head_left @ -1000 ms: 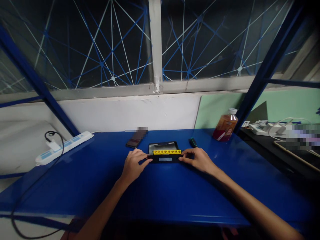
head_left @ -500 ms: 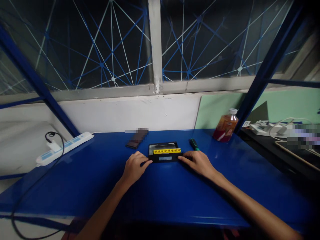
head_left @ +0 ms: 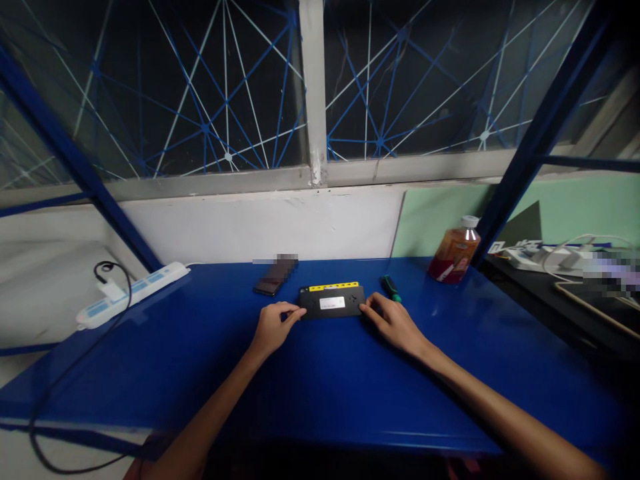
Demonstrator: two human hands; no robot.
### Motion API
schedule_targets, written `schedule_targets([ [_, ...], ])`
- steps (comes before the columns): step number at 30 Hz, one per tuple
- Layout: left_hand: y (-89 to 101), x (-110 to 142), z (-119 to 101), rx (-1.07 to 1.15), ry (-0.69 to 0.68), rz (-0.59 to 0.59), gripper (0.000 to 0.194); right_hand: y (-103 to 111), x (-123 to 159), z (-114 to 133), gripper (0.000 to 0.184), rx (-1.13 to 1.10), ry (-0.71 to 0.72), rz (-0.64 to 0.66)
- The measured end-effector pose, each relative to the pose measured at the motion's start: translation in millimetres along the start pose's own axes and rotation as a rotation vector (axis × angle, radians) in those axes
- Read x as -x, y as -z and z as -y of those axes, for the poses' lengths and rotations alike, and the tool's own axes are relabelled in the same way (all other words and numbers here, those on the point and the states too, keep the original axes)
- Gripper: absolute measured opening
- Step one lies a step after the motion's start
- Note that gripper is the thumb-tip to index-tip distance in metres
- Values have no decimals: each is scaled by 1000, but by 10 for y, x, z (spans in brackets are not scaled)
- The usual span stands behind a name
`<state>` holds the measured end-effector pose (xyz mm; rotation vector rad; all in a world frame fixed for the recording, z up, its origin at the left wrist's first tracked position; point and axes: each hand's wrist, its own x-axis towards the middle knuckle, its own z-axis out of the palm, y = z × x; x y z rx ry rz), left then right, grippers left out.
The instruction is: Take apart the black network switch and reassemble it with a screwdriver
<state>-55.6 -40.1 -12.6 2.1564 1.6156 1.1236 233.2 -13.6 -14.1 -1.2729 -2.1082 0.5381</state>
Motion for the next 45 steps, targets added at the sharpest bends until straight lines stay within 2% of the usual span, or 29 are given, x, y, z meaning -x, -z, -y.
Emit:
schedule_targets([
  [7, -14, 11, -45, -66, 14, -36, 33, -57, -33, -4, 34, -99, -40, 3],
  [14, -47, 36, -10, -170, -38, 34, 27, -88, -69, -41, 36, -128, -82, -20],
  [21, -49, 52, -20, -240, -26, 54, 28, -80, -66, 5, 34, -123, -40, -17],
  [32, -56, 43, -8, -260, -45, 41, 30, -79, -75, 39, 35, -101, -21, -31],
  [45, -31, 54, -46, -268, 18, 38, 29, -42, -72, 68, 41, -57, -36, -10],
])
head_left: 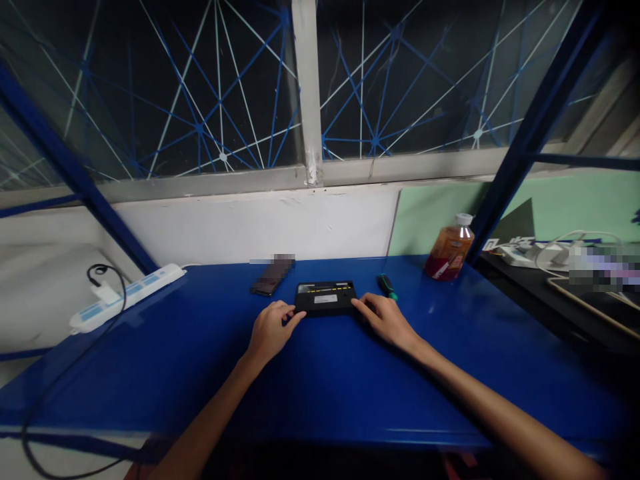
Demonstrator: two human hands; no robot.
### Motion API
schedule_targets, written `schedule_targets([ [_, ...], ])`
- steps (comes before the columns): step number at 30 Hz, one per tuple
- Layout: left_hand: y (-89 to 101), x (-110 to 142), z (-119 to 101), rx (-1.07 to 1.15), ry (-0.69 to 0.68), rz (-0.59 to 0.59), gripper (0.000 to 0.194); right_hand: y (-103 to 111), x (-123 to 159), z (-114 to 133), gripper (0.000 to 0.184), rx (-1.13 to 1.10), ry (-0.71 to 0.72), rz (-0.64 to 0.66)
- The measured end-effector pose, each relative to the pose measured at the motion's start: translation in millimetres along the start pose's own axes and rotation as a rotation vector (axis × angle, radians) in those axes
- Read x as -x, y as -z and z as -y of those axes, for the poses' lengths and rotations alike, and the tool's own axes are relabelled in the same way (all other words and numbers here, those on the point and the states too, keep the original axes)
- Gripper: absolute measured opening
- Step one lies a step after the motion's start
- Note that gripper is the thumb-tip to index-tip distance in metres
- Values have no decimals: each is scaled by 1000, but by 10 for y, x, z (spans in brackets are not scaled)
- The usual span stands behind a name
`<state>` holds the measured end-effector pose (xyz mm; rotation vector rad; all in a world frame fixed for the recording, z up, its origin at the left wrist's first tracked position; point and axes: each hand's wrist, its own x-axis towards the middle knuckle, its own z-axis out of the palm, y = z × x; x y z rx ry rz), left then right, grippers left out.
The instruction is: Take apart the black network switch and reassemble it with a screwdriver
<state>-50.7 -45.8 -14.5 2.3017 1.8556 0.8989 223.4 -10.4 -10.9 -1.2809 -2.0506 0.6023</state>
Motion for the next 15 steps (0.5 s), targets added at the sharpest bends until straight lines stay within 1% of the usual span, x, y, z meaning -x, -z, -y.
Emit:
schedule_targets([
  [2, 22, 16, 2, -56, 16, -10, 29, -1, -3, -11, 43, -15, -25, 9],
  [4, 50, 20, 13, -137, 6, -27, 33, -7, -9, -33, 43, -36, -47, 18],
  [6, 81, -9, 26, -219, -58, -25, 41, -15, -15, -57, 40, -63, -58, 26],
  [7, 95, -40, 30, -249, -111, -13, 45, -19, -17, -67, 39, -80, -65, 31],
  [11, 129, -250, 39, -289, -331, 86, 53, -23, -14, -86, 35, -146, -118, 52],
  [13, 126, -364, 54, -267, -382, 151, 53, -18, -10, -85, 37, -193, -143, 67],
  [15, 115, -449, 86, -227, -379, 197, 55, -12, -7, -83, 41, -246, -164, 86],
])
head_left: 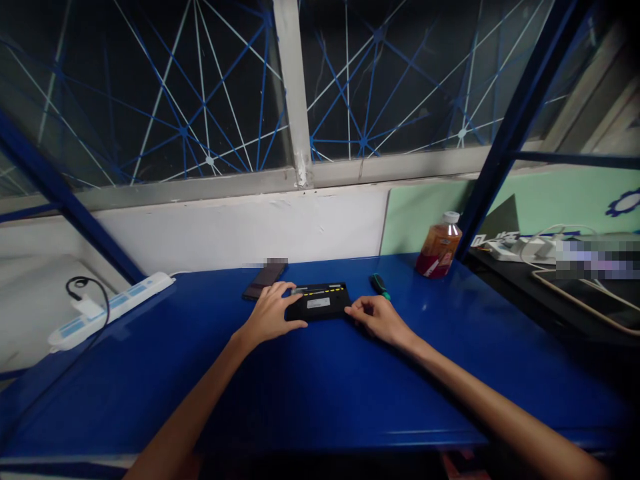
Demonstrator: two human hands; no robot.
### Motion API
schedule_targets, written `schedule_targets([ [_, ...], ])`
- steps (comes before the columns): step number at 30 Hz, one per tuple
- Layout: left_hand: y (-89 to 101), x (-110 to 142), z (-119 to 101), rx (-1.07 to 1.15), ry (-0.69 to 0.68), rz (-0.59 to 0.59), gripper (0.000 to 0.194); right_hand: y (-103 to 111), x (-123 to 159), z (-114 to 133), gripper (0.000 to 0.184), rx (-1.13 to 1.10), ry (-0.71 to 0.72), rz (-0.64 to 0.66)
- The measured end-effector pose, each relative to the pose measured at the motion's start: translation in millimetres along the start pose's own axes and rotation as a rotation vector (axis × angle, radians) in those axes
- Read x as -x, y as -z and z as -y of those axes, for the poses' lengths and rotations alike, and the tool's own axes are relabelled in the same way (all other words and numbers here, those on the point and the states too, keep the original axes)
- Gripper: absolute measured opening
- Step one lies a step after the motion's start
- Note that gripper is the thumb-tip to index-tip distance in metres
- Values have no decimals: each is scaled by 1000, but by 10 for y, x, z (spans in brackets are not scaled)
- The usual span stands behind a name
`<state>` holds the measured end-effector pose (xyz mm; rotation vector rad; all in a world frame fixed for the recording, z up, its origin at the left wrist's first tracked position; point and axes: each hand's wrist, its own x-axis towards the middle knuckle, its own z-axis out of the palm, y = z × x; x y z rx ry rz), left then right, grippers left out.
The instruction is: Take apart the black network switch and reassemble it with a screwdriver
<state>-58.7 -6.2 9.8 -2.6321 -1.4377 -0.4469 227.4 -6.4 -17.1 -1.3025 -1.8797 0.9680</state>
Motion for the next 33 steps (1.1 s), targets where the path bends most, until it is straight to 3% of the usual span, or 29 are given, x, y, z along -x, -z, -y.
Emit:
schedule_targets([
  [12, -120, -30, 135, 265, 92, 44, 58, -47, -27, -41, 40, -287, -57, 41],
  [33, -88, -4, 99, 378, 113, 49, 53, -14, -3, 11, 41, -224, -31, 29],
])
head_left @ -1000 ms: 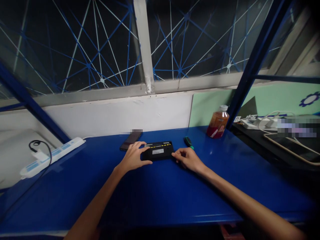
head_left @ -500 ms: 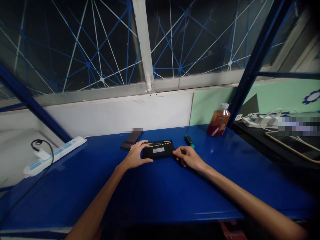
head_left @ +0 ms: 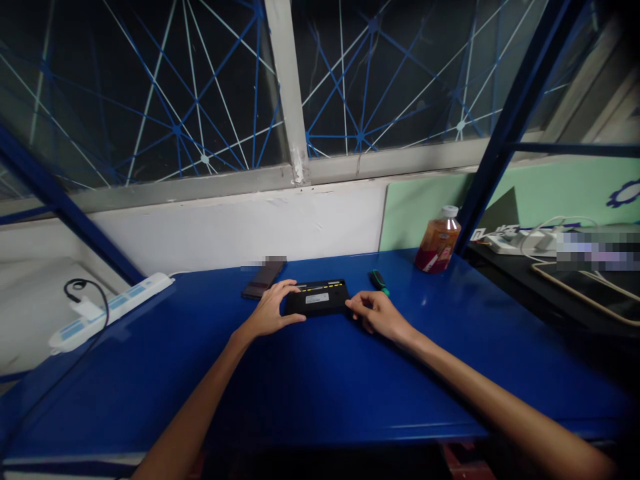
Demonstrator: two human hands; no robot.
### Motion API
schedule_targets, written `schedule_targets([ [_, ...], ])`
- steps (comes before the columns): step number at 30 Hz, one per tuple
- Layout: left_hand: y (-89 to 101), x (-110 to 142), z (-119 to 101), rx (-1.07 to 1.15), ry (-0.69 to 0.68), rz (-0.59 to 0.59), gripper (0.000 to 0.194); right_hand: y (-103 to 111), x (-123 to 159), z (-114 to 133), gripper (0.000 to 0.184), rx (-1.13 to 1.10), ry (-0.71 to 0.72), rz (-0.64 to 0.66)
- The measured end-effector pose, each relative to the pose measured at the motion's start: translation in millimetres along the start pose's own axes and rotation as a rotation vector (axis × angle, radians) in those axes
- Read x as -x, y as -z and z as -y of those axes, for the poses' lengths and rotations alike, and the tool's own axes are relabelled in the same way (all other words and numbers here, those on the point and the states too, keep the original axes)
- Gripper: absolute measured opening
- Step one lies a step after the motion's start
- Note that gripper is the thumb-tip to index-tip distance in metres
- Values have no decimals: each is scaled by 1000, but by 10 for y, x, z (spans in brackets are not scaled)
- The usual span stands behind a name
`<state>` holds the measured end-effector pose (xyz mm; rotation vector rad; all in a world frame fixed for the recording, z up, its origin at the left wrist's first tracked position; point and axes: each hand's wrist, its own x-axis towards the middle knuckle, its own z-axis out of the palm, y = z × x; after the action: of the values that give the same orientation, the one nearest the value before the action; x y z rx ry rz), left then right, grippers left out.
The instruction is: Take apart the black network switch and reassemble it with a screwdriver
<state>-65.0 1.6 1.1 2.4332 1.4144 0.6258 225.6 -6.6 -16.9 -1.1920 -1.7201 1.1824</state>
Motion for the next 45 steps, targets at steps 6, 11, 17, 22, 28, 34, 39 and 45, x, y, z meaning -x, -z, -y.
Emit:
schedule_targets([
  [6, -7, 1, 29, 8, -9, -6, 54, -12, -5, -25, 41, 30, -5, 6],
  [11, -38, -8, 40, 0, -21, -9, 54, -4, -1, -18, 41, 41, -7, 11],
  [17, -30, -6, 29, -2, -18, -6, 54, -2, -6, -12, 41, 39, 9, 24],
  [22, -22, -3, 37, 4, -23, -8, 54, -8, -1, 3, 41, 30, 29, 13],
  [28, -14, 5, 53, 6, -42, -30, 53, -25, 0, -25, 40, 8, 22, 36],
  [34, -28, 8, 36, 29, -26, -6, 54, -19, -19, -70, 39, 33, 22, 34],
  [39, -40, -7, 31, 30, -19, 5, 56, -7, -14, -60, 39, 44, 12, 22],
  [45, -42, -16, 2, 6, -12, 10, 56, 14, -16, -69, 39, 69, -19, 7],
])
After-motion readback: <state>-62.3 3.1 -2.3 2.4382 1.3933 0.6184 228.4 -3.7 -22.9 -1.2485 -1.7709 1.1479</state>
